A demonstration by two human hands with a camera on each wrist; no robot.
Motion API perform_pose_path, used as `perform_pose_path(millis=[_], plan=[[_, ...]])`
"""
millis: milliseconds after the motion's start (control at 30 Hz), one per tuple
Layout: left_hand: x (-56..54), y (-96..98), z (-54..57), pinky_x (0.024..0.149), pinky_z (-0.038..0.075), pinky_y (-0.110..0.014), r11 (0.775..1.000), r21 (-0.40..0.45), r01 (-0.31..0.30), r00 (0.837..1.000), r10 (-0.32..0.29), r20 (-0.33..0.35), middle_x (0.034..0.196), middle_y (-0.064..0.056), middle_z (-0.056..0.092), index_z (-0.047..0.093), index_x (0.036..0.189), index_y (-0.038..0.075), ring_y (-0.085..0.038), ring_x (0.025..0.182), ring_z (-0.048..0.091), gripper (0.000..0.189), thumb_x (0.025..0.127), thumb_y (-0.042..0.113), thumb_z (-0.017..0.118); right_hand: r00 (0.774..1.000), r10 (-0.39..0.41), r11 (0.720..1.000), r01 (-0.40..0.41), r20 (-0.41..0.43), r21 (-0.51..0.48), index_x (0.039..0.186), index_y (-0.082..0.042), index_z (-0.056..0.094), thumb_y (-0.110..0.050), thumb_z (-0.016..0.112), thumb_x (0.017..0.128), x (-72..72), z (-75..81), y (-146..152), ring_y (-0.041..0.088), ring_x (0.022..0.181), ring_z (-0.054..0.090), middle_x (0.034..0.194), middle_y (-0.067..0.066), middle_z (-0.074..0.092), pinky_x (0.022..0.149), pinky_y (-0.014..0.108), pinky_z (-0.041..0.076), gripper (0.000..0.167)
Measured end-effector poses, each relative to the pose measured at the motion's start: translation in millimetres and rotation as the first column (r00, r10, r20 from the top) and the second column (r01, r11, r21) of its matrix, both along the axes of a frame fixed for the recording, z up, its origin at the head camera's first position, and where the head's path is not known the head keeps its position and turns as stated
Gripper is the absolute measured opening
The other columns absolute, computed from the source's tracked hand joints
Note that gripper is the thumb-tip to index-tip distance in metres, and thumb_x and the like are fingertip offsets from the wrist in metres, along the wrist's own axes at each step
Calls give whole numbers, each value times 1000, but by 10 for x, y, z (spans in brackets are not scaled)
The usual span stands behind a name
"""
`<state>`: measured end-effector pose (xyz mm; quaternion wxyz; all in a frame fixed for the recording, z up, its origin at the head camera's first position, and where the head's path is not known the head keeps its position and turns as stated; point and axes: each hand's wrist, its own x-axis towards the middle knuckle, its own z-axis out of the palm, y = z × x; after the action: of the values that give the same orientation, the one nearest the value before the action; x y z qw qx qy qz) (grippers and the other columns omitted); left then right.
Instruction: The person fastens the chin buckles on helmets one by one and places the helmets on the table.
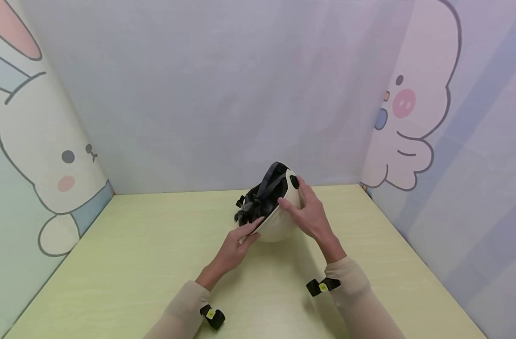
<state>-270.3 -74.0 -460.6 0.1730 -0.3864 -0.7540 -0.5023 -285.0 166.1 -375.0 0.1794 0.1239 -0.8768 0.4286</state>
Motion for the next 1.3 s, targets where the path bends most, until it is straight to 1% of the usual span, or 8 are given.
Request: perform_pose_path(millis=[267, 433, 567, 667, 767, 900, 1000, 1300], plan=[[-5, -68, 29, 105, 40, -25, 989, 140, 39, 948, -81, 309, 162, -17, 26, 51, 147, 6, -29, 149, 22, 43, 104, 11, 53, 996, -22, 998, 27, 87, -57, 161, -20, 24, -57, 60, 92, -40, -36, 35, 39, 139, 39, 156, 21, 36, 106, 57, 37, 86], [-23, -96, 58, 104, 42, -32, 954, 273, -123, 913, 1, 408, 162, -17, 25, 53, 142, 0, -28, 147, 27, 41, 105, 19, 53, 992, -36, 994, 48, 122, -98, 160, -24, 25, -59, 58, 93, -69, -64, 68, 40, 136, 43, 155, 23, 36, 105, 56, 39, 84], [-16, -81, 87, 116, 26, -48, 926, 257, -277, 879, 136, 458, 161, -19, 20, 47, 143, -1, -35, 150, 15, 52, 99, 17, 66, 992, -35, 994, 47, 119, -99, 160, -23, 26, -59, 57, 93, -85, -78, 81, 42, 136, 43, 156, 22, 35, 105, 56, 40, 82], [-9, -73, 108, 116, 23, -54, 896, 221, -384, 797, 201, 569, 157, -20, 22, 38, 148, 3, -38, 148, 18, 69, 93, 25, 74, 993, -39, 994, 50, 112, -98, 160, -22, 27, -58, 56, 94, -92, -80, 91, 44, 134, 44, 156, 21, 36, 104, 57, 41, 81], [-33, -99, 80, 111, 33, -53, 880, 227, -416, 690, 143, 710, 150, -26, 31, 27, 152, 3, -41, 141, 34, 86, 89, 32, 78, 992, -46, 991, 60, 117, -119, 159, -22, 29, -59, 55, 94, -97, -96, 103, 46, 131, 47, 155, 22, 37, 102, 57, 43, 79], [-36, -179, 15, 112, 30, -56, 918, 217, -331, 598, 26, 801, 156, -32, 24, 0, 161, 11, -44, 142, 32, 108, 88, 32, 78, 987, -40, 989, 61, 154, -137, 159, -24, 30, -60, 53, 96, -88, -142, 112, 45, 131, 48, 153, 24, 39, 103, 55, 42, 76], [-21, -235, -38, 117, 19, -56, 947, 208, -247, 601, -19, 799, 164, -24, 2, -16, 159, 24, -45, 148, 14, 117, 89, 26, 77, 983, -4, 989, 30, 182, -143, 159, -23, 30, -58, 50, 99, -71, -178, 115, 43, 131, 49, 151, 25, 41, 103, 54, 43, 73], [-79, -308, 3, 112, 32, -54, 957, 204, -206, 716, 6, 698, 166, -7, -11, -14, 159, 31, -45, 147, 18, 123, 83, 25, 83, 977, 82, 978, -41, 195, -204, 159, -26, 30, -57, 44, 102, -95, -139, 124, 34, 120, 58, 146, 20, 50, 75, 45, 58, 67]])
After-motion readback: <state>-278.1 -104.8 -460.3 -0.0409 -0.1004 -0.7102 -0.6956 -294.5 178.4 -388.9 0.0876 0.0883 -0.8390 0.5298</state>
